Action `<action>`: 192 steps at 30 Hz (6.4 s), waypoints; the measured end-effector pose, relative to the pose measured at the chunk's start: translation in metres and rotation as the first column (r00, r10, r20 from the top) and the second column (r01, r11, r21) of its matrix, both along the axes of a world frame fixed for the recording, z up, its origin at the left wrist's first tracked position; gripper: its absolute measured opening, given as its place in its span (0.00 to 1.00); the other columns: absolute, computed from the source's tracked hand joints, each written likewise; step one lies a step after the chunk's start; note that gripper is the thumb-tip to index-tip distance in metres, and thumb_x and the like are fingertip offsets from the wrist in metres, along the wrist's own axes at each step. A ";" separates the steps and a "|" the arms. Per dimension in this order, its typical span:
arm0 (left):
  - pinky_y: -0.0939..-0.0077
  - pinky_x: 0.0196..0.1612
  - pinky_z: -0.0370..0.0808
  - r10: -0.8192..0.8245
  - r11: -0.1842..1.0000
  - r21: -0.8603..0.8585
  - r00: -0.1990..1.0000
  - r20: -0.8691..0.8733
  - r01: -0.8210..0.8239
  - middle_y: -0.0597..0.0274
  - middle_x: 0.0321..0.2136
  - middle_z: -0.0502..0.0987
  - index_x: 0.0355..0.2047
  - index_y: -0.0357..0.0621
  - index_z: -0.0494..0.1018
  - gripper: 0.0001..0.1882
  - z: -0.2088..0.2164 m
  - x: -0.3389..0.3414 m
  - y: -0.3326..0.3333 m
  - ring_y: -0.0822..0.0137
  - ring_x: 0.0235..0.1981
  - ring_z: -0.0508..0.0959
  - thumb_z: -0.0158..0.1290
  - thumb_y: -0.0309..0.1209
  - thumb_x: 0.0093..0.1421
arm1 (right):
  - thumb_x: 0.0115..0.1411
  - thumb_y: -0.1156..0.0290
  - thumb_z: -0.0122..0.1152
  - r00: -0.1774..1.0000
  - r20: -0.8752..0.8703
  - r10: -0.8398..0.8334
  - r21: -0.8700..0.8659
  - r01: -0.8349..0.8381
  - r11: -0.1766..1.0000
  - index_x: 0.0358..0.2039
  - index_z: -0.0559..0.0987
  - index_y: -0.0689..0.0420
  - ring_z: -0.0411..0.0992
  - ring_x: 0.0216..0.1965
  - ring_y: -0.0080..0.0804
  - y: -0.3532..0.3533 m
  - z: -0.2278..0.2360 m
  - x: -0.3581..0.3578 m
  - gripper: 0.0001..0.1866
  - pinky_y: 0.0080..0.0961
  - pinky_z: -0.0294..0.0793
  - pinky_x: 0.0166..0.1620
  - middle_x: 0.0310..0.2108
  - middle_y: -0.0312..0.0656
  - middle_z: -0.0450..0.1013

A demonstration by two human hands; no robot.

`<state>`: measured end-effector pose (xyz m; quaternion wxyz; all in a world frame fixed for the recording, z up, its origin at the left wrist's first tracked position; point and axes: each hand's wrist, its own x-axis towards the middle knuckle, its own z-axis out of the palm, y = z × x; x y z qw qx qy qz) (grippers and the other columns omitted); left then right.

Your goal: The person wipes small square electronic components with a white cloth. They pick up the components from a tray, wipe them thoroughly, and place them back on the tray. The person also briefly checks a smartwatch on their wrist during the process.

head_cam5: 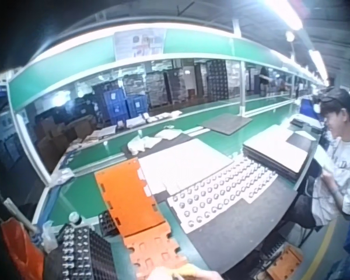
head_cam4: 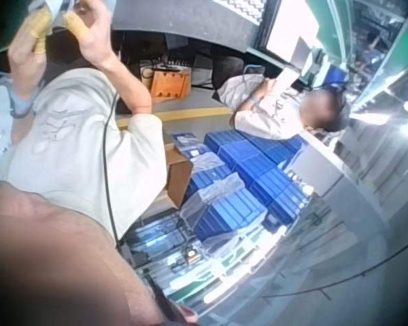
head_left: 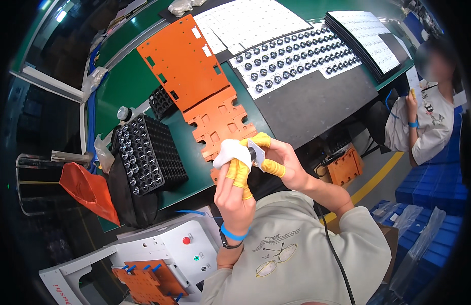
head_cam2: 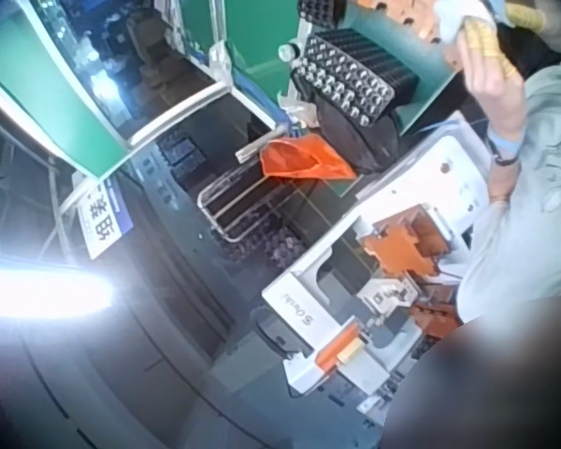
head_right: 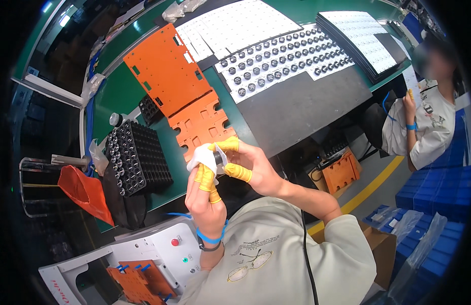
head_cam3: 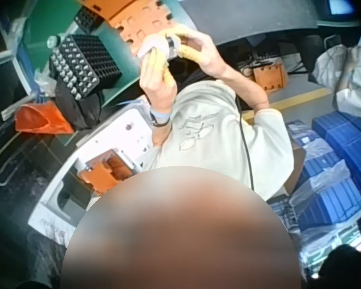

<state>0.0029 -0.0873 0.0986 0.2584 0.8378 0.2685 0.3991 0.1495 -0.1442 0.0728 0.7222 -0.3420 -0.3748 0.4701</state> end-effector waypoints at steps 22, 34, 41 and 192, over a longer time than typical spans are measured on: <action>0.80 0.40 0.74 0.023 0.856 -0.501 0.960 0.279 0.125 0.57 0.36 0.80 0.50 0.24 0.72 0.15 -0.025 -0.015 0.007 0.74 0.35 0.77 0.46 0.19 0.66 | 0.47 0.67 0.75 0.490 0.740 -0.461 0.278 0.401 0.873 0.55 0.75 0.61 0.71 0.42 0.44 0.018 0.006 -0.014 0.34 0.36 0.69 0.54 0.44 0.46 0.70; 0.82 0.41 0.72 0.017 0.747 -0.601 0.896 0.443 0.284 0.61 0.39 0.78 0.51 0.27 0.72 0.14 -0.028 -0.030 0.006 0.75 0.37 0.75 0.46 0.23 0.68 | 0.47 0.63 0.74 0.346 0.806 -0.481 0.351 0.376 0.858 0.56 0.75 0.59 0.70 0.43 0.44 0.021 0.003 -0.013 0.35 0.37 0.70 0.47 0.43 0.46 0.70; 0.81 0.42 0.72 0.056 0.714 -0.647 0.900 0.433 0.267 0.59 0.42 0.77 0.52 0.26 0.71 0.15 -0.024 -0.031 0.009 0.74 0.39 0.75 0.44 0.22 0.69 | 0.45 0.62 0.76 0.274 0.835 -0.477 0.386 0.324 0.864 0.55 0.77 0.60 0.71 0.43 0.43 0.021 0.007 -0.015 0.36 0.35 0.72 0.46 0.45 0.46 0.72; 0.69 0.55 0.72 0.162 0.291 -0.775 0.769 0.618 0.562 0.54 0.48 0.76 0.54 0.31 0.69 0.18 -0.040 -0.024 0.017 0.64 0.49 0.77 0.47 0.29 0.67 | 0.52 0.66 0.69 -0.091 0.980 -0.179 0.156 0.906 0.394 0.40 0.79 0.60 0.67 0.48 0.42 -0.057 -0.075 0.235 0.17 0.36 0.65 0.53 0.40 0.44 0.71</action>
